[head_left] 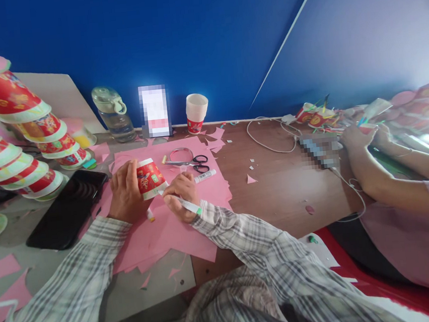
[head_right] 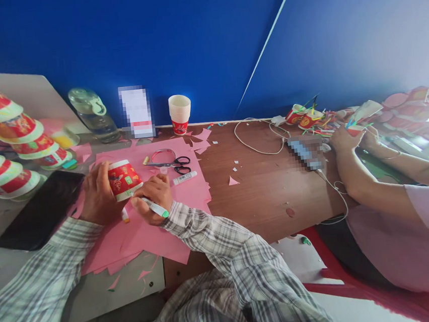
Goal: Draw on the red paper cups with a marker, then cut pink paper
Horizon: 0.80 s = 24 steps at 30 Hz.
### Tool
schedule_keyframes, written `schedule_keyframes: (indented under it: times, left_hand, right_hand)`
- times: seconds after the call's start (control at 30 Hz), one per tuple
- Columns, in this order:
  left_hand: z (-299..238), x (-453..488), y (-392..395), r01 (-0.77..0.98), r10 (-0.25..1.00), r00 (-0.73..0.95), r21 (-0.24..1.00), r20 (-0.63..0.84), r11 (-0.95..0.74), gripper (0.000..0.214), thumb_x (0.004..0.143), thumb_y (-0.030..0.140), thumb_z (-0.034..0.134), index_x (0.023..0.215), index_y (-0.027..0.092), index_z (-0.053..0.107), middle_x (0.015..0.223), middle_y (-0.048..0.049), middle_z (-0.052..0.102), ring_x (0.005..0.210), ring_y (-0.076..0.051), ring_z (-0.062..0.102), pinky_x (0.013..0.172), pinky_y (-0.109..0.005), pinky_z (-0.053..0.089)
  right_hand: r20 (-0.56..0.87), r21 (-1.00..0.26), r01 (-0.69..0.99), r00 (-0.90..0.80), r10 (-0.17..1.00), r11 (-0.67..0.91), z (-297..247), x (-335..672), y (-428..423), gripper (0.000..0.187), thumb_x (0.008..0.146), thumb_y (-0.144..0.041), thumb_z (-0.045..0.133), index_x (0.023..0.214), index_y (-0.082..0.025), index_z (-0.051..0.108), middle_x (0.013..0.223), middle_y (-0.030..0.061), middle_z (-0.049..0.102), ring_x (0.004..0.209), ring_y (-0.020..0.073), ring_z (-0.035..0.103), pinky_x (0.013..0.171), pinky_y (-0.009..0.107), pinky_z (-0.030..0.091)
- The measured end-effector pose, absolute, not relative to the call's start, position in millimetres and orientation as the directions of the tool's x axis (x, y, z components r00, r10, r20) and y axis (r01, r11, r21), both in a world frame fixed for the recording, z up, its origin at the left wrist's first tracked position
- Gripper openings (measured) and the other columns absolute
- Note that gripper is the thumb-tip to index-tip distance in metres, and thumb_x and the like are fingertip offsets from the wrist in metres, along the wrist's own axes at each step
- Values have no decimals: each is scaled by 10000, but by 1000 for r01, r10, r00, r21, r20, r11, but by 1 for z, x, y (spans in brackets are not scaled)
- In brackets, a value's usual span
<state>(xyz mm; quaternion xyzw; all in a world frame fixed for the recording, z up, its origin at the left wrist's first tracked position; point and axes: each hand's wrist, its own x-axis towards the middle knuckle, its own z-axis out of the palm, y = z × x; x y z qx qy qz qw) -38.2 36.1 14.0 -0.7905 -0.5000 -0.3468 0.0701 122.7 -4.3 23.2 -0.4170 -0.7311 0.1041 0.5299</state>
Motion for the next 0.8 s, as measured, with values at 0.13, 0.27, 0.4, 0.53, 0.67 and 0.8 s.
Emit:
schedule_keyframes:
  times: [0.13, 0.27, 0.4, 0.53, 0.67, 0.8]
  left_hand:
    - [15, -38, 35, 843, 747, 255, 237, 614, -483, 807, 679, 404, 507, 1329, 46, 189, 1294, -242, 365, 1210, -339, 328, 1002, -490, 260]
    - [14, -38, 35, 840, 750, 256, 244, 611, -485, 811, 683, 405, 501, 1333, 46, 178, 1305, -240, 354, 1217, -339, 319, 1009, -491, 248]
    - [12, -38, 36, 838, 748, 250, 249, 614, -485, 768, 698, 382, 474, 1332, 57, 187, 1305, -234, 356, 1213, -334, 327, 1001, -494, 257]
    - [13, -38, 36, 838, 752, 251, 253, 609, -484, 763, 694, 357, 485, 1332, 59, 190, 1307, -230, 358, 1212, -333, 329, 996, -491, 267]
    - [15, -37, 35, 834, 742, 265, 239, 616, -497, 747, 703, 318, 483, 1329, 40, 187, 1306, -241, 354, 1220, -327, 325, 1003, -481, 268]
    - [15, -37, 35, 831, 738, 253, 251, 626, -497, 713, 716, 313, 463, 1325, 42, 207, 1293, -236, 369, 1225, -315, 320, 1012, -471, 261]
  right_hand:
    - [700, -602, 421, -131, 702, 679, 23, 123, -7, 416, 865, -392, 314, 606, -176, 556, 553, -4, 578, 592, 114, 485, 817, 341, 349]
    - [677, -603, 434, -165, 717, 669, 21, 123, -9, 372, 860, -403, 340, 700, -178, 589, 641, 13, 609, 661, 128, 513, 836, 346, 354]
    - [676, -578, 475, -177, 715, 664, 19, 122, -10, 253, 826, -371, 427, 785, -187, 596, 691, 12, 615, 707, 138, 527, 837, 345, 355]
    - [684, -545, 477, -223, 695, 689, 22, 121, -11, 231, 815, -362, 453, 789, -191, 607, 686, 10, 627, 708, 136, 532, 845, 339, 353]
    - [695, -542, 466, -220, 684, 700, 26, 121, -13, 312, 839, -399, 402, 782, -187, 623, 671, 17, 637, 692, 135, 525, 848, 346, 350]
    - [711, -551, 454, -184, 678, 700, 27, 120, -13, 359, 853, -410, 360, 768, -183, 624, 657, 20, 635, 679, 138, 527, 825, 349, 356]
